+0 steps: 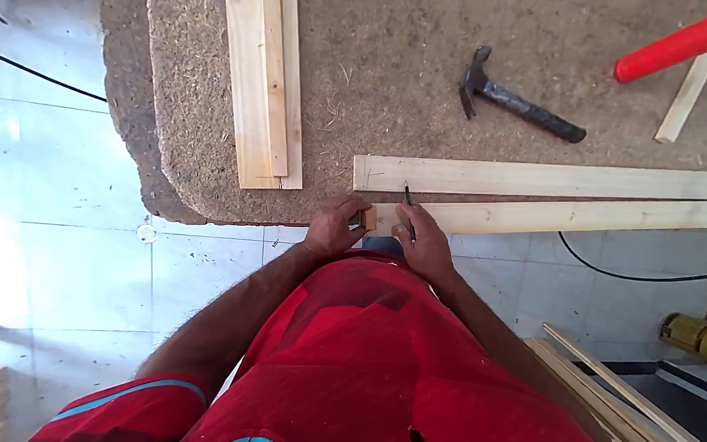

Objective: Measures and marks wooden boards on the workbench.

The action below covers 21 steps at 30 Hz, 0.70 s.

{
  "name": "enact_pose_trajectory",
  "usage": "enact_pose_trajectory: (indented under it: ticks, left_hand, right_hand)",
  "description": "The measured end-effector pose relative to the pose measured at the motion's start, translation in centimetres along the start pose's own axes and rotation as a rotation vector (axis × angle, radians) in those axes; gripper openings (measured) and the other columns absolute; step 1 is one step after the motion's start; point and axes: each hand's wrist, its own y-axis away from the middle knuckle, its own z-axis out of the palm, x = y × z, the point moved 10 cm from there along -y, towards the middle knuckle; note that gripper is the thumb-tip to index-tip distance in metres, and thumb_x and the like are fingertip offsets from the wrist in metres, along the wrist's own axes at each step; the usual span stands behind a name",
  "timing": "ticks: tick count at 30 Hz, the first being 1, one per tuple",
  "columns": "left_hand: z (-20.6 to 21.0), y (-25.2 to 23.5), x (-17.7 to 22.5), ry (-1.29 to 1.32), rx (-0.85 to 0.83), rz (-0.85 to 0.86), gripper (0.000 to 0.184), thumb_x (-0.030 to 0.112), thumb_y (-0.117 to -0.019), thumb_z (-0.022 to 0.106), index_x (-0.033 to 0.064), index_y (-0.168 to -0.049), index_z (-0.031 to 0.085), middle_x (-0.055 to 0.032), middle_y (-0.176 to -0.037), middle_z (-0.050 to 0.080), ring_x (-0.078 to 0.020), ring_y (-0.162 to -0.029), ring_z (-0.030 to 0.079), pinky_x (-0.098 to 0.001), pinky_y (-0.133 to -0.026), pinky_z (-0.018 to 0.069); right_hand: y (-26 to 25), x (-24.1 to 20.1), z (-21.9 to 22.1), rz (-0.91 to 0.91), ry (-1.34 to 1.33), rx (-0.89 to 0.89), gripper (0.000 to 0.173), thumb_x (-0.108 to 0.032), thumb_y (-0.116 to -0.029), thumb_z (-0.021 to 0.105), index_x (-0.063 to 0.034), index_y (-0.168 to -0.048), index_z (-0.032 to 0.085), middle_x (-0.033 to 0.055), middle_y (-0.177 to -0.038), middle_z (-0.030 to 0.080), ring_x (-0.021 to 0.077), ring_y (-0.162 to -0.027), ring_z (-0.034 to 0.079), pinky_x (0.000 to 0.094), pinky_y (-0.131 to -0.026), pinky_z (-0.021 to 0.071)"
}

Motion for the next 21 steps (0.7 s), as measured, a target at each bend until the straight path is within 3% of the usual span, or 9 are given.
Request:
enact_pose_trajectory:
  ticks: [6, 21]
  left_hand:
    - [0.00, -0.06, -0.37, 0.032, -0.009, -0.005, 0.044, 0.024, -0.0824, 0.085, 0.0108, -0.122, 0.072, -0.0097, -0.127, 0.069, -0.0205, -0.111, 0.070, -0.0420, -0.096, 0.0593]
    - [-0.08, -0.26, -0.22, -0.024, -0.019, 0.011, 0.043, 0.026, -0.0819, 0.085, 0.0124, -0.121, 0.073, -0.0083, -0.127, 0.071, -0.0220, -0.117, 0.068, -0.0447, -0.100, 0.0573]
  right_hand:
    - [0.03, -0.02, 0.06, 0.001, 0.001, 0.011, 0.045, -0.035, -0.1071, 0.048, -0.0119, -0.145, 0.058, 0.0084, -0.148, 0.058, 0.0251, -0.146, 0.046, 0.0450, -0.122, 0.0367]
    - [0.11, 0.00, -0.04, 0.010, -0.029, 0.021, 0.047, -0.039, -0.1083, 0.046, -0.0120, -0.145, 0.058, 0.0082, -0.149, 0.058, 0.0251, -0.146, 0.046, 0.0446, -0.121, 0.0383]
